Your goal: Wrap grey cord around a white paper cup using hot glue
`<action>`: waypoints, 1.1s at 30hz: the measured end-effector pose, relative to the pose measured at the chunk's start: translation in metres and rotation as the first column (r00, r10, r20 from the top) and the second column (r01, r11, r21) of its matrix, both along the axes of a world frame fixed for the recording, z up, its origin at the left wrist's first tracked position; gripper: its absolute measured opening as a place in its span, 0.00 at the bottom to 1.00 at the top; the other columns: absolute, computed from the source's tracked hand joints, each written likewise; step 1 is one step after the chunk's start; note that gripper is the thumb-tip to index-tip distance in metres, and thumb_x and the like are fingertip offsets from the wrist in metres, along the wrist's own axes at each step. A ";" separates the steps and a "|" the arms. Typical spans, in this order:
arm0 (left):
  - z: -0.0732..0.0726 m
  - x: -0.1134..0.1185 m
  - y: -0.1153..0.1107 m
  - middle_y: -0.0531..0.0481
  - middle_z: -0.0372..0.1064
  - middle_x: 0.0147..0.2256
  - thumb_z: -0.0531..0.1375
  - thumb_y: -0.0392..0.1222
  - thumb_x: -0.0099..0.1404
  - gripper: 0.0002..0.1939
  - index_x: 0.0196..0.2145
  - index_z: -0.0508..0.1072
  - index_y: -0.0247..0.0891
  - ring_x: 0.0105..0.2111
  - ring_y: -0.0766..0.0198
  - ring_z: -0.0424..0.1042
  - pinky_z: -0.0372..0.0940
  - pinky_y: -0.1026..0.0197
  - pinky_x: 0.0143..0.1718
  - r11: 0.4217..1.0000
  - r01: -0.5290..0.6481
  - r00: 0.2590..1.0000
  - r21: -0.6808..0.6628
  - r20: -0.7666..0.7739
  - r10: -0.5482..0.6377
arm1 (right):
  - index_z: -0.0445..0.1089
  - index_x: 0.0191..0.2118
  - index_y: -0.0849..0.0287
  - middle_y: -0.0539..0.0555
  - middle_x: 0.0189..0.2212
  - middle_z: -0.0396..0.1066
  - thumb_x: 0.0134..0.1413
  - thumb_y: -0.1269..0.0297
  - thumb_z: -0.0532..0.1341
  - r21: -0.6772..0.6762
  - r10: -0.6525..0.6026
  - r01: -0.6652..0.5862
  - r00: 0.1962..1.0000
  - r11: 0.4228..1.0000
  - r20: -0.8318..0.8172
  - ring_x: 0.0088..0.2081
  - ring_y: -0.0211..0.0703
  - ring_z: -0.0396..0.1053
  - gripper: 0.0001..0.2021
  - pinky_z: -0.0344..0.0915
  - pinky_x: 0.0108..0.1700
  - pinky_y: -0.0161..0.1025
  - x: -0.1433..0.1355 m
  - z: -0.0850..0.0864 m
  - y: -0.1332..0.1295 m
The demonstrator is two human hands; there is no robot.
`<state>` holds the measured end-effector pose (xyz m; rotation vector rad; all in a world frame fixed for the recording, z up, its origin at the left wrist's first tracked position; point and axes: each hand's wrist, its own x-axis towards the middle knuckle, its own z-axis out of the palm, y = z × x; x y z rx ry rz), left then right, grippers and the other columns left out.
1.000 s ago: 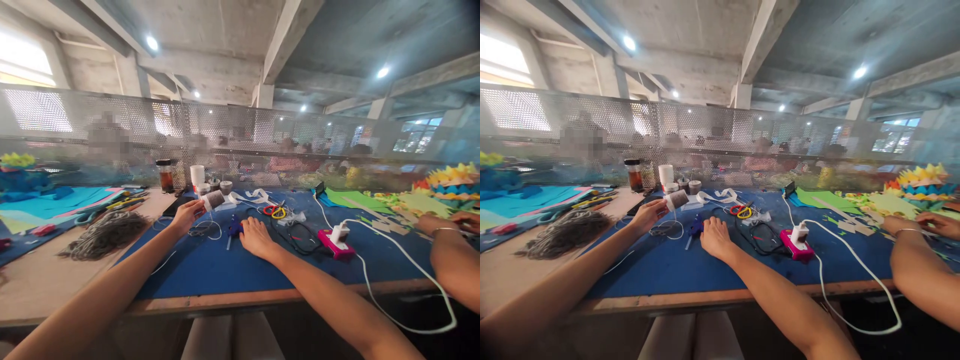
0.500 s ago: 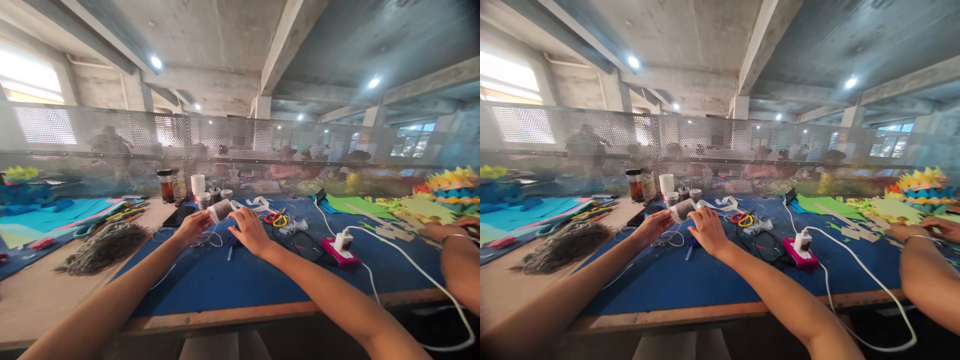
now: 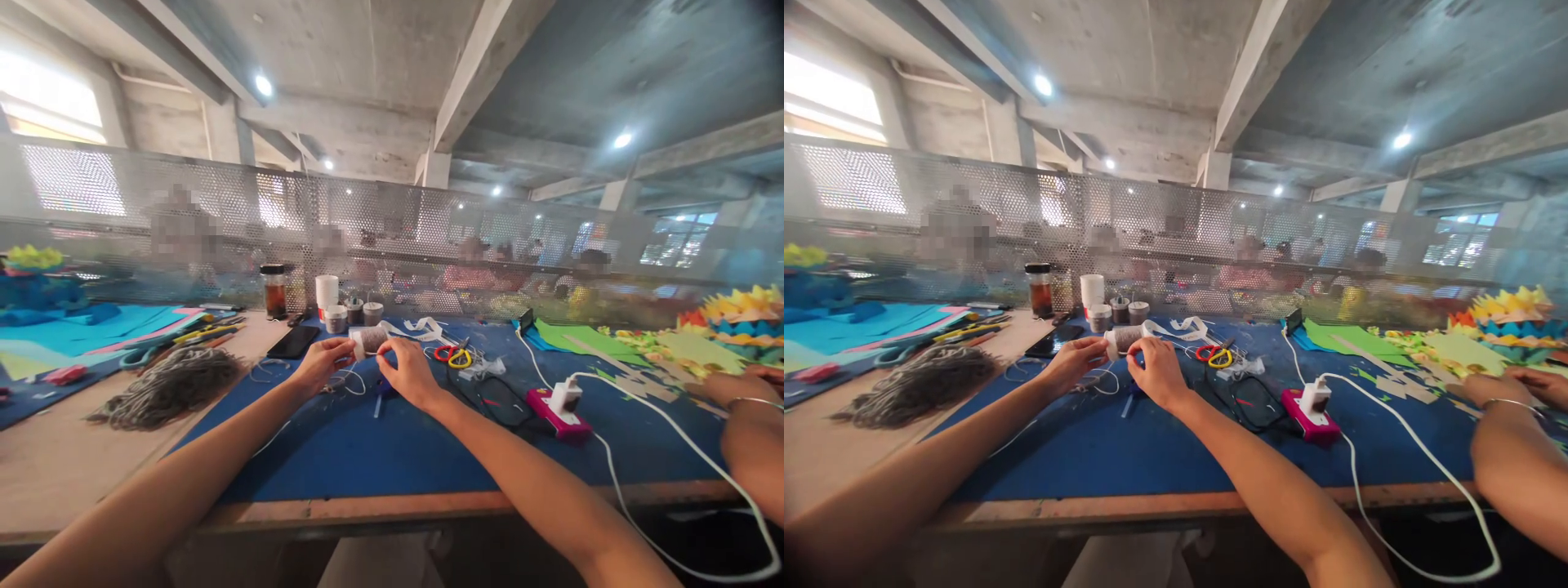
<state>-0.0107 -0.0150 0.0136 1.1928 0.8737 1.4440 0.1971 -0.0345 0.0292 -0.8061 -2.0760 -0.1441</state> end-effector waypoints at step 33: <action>0.003 0.011 -0.009 0.50 0.73 0.25 0.67 0.46 0.51 0.11 0.30 0.79 0.36 0.25 0.65 0.69 0.64 0.63 0.31 0.961 -0.159 0.931 0.225 -0.289 0.222 | 0.70 0.40 0.53 0.51 0.38 0.67 0.62 0.59 0.55 -0.015 -0.061 0.062 0.995 0.998 0.085 0.34 0.35 0.68 0.09 0.60 0.35 0.31 0.009 0.009 -0.001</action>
